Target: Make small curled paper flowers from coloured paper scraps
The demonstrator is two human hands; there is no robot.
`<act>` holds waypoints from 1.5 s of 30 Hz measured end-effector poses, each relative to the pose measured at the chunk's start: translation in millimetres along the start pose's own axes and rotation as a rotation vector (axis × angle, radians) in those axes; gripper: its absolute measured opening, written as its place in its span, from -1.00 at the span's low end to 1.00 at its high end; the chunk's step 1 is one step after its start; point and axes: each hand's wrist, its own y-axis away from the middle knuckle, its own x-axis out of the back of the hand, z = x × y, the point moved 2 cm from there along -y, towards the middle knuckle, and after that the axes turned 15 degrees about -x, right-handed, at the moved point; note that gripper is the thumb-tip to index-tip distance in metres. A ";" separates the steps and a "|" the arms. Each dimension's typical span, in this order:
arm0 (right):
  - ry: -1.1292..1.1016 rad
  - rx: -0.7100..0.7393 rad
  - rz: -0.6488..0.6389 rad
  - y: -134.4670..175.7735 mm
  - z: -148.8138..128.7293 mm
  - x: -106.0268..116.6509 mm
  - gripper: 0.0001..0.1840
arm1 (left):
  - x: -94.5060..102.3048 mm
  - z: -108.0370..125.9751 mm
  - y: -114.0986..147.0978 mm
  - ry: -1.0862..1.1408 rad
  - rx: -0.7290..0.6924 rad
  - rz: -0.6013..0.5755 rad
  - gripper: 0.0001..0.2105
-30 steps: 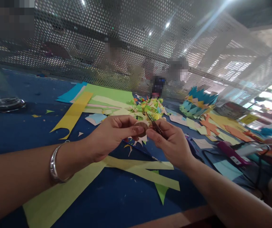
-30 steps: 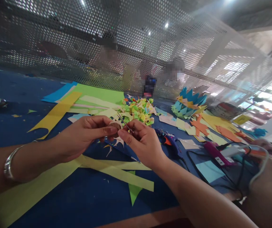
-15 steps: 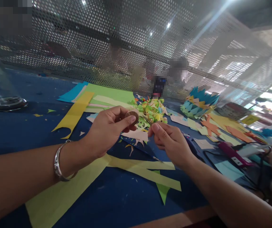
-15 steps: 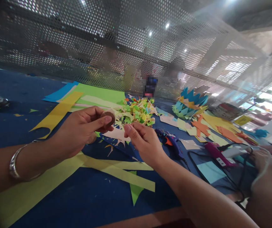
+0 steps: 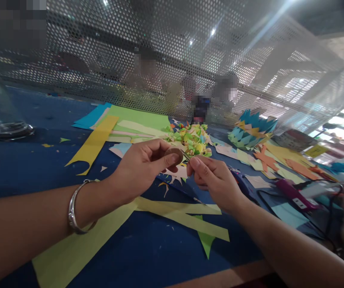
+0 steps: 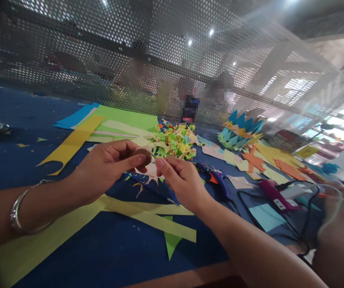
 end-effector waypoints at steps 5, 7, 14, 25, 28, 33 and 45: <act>-0.030 0.021 -0.033 0.3 -1.5 -1.1 -0.52 | -3.0 -2.7 2.6 0.066 0.045 -0.087 -0.79; -0.018 0.033 -0.037 0.7 -2.5 -1.5 -0.51 | -4.3 -3.9 3.1 0.111 0.051 -0.100 -0.80; -0.005 0.045 -0.043 2.5 -2.7 -2.0 -0.52 | -6.4 -3.6 1.8 0.157 0.086 -0.119 -0.83; 0.045 0.060 -0.025 3.4 -5.1 -0.3 -0.51 | -5.4 -3.6 1.3 0.177 0.106 -0.104 -0.85; 0.076 0.066 -0.008 2.9 -5.5 0.4 -0.50 | -5.9 -2.5 1.1 0.173 0.107 -0.093 -0.84; 0.095 0.063 0.006 2.3 -6.2 1.6 -0.50 | -4.2 -1.9 1.7 0.121 0.108 -0.093 -0.81; 0.138 0.056 0.018 0.6 -5.7 3.8 -0.51 | -1.1 -2.5 0.5 0.043 0.123 -0.033 -0.82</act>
